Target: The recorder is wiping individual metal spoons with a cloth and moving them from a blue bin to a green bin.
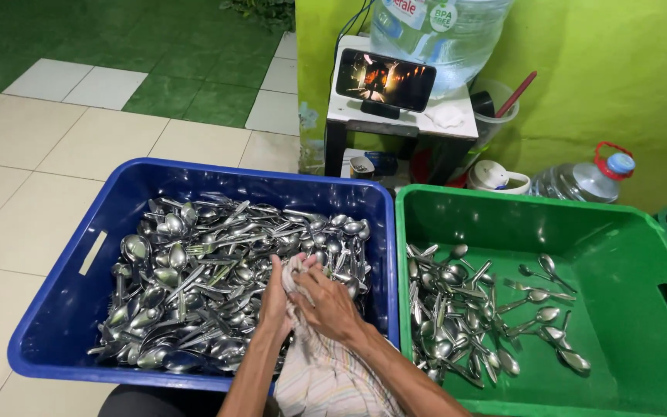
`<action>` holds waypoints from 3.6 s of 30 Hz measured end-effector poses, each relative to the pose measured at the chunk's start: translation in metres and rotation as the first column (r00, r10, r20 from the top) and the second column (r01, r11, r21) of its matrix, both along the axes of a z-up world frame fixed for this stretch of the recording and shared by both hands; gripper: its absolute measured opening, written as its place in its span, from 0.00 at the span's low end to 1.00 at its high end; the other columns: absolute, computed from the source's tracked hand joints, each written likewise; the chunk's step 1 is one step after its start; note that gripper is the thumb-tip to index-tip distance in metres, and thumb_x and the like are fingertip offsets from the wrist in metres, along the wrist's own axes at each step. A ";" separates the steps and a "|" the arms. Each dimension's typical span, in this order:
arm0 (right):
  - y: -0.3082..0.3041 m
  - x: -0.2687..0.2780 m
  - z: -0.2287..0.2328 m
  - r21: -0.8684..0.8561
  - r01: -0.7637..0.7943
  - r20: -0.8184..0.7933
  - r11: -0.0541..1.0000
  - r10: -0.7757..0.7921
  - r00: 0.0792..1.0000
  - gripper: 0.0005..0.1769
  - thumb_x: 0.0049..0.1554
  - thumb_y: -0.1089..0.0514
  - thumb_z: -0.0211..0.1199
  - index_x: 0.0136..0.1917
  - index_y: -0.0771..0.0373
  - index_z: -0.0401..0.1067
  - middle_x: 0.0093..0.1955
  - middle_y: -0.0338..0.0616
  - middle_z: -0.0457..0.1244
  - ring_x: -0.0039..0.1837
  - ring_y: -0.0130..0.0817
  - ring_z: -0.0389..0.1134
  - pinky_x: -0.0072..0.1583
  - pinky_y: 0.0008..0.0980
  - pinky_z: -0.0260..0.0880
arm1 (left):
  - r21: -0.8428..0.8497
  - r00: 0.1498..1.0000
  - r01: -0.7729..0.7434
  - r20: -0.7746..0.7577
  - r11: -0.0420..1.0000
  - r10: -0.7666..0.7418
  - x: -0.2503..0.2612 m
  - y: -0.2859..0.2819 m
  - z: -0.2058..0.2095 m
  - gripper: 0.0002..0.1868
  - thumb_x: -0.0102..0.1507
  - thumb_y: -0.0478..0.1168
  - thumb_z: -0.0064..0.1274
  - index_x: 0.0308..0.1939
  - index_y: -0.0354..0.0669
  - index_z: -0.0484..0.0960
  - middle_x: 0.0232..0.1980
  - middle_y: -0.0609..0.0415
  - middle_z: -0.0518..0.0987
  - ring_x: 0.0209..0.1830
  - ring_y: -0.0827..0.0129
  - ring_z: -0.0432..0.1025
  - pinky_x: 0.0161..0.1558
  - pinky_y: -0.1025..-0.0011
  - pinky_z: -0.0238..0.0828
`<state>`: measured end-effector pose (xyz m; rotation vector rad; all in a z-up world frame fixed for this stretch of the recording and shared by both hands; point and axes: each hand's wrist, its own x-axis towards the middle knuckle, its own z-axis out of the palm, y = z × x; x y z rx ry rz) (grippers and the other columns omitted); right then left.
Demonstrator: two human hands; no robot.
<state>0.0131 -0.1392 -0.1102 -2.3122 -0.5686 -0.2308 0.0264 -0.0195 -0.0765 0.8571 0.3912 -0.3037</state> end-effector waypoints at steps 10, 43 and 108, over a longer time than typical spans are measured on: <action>0.015 0.011 -0.031 -0.061 0.180 0.282 0.982 -0.156 0.947 0.06 0.56 0.60 0.60 0.47 0.58 0.65 0.39 0.47 0.62 0.32 0.55 0.70 0.33 0.49 0.70 | 0.180 0.996 0.093 -0.008 0.979 -0.093 -0.010 -0.017 0.034 0.40 0.70 0.65 0.29 0.68 0.37 0.73 0.66 0.39 0.76 0.63 0.52 0.72 0.60 0.59 0.73; 0.019 0.011 0.001 0.537 0.492 -0.405 0.685 -0.303 0.863 0.05 0.65 0.58 0.53 0.51 0.60 0.68 0.46 0.44 0.67 0.42 0.32 0.69 0.38 0.25 0.76 | 0.495 0.928 0.038 0.306 0.868 -0.214 -0.011 -0.025 0.002 0.41 0.64 0.60 0.33 0.79 0.57 0.44 0.82 0.47 0.48 0.75 0.52 0.61 0.64 0.46 0.69; -0.015 -0.029 -0.001 -0.061 0.246 0.323 0.967 -0.214 0.922 0.15 0.56 0.73 0.62 0.56 0.63 0.70 0.49 0.50 0.60 0.31 0.30 0.68 0.26 0.21 0.76 | 0.784 0.919 0.148 0.117 0.603 -0.377 -0.034 0.017 -0.014 0.25 0.68 0.36 0.38 0.70 0.54 0.73 0.66 0.47 0.69 0.68 0.61 0.66 0.68 0.55 0.70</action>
